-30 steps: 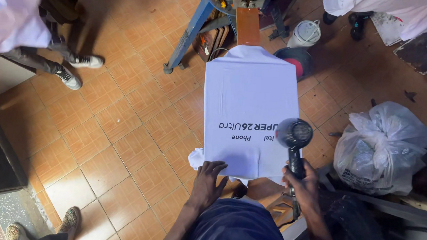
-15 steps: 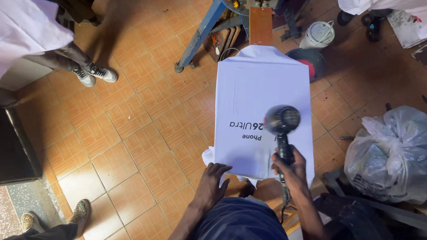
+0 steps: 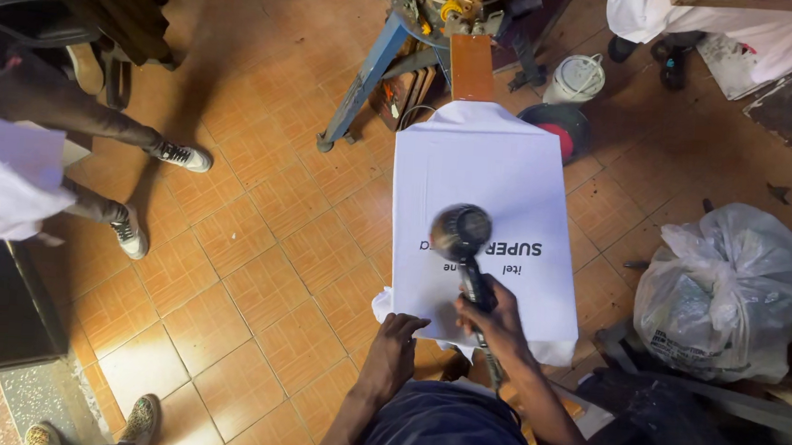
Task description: The person uses a hairdryer to apply heat to a white t-shirt with a printed logo on a heat press machine. They repeatedly move the hairdryer over the logo area while holding the shirt in place, then remove the shirt and replace it with another one to repeat the process.
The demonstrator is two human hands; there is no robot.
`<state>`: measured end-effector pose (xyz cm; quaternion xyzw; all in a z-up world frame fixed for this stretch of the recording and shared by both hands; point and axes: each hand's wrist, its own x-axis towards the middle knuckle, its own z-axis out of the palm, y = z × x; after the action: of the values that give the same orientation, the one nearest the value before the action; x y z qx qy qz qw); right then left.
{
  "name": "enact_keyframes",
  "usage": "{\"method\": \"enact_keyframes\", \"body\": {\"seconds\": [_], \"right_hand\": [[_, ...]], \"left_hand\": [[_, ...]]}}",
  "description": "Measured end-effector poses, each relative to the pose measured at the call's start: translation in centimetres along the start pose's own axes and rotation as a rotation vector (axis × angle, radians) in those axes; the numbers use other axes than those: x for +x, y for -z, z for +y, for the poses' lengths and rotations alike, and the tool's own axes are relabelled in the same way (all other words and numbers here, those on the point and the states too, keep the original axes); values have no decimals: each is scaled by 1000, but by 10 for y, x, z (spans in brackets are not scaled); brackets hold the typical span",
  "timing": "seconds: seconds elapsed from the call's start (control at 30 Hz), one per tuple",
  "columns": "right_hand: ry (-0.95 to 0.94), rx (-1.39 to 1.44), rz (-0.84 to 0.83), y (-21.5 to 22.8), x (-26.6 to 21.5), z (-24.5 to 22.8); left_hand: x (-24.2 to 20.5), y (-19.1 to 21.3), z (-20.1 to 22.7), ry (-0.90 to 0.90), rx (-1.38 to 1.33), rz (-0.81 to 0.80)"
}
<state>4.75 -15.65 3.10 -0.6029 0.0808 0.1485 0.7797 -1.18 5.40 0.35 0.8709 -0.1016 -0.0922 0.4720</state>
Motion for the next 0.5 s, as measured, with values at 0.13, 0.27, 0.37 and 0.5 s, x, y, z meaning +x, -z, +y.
{"method": "enact_keyframes", "body": {"seconds": [0.13,0.27,0.37,0.5], "right_hand": [[-13,-58,160,41,-14,-16],[60,-186,399,75,-18,-25],[95,-179,432,89,-26,-21],[43,-138,384,79,-29,-12]], "left_hand": [[2,0,-3,-72,40,34],[12,-3,-6,-139,103,66],[13,-8,-11,-132,138,54],[11,-11,-22,-137,173,30]]}}
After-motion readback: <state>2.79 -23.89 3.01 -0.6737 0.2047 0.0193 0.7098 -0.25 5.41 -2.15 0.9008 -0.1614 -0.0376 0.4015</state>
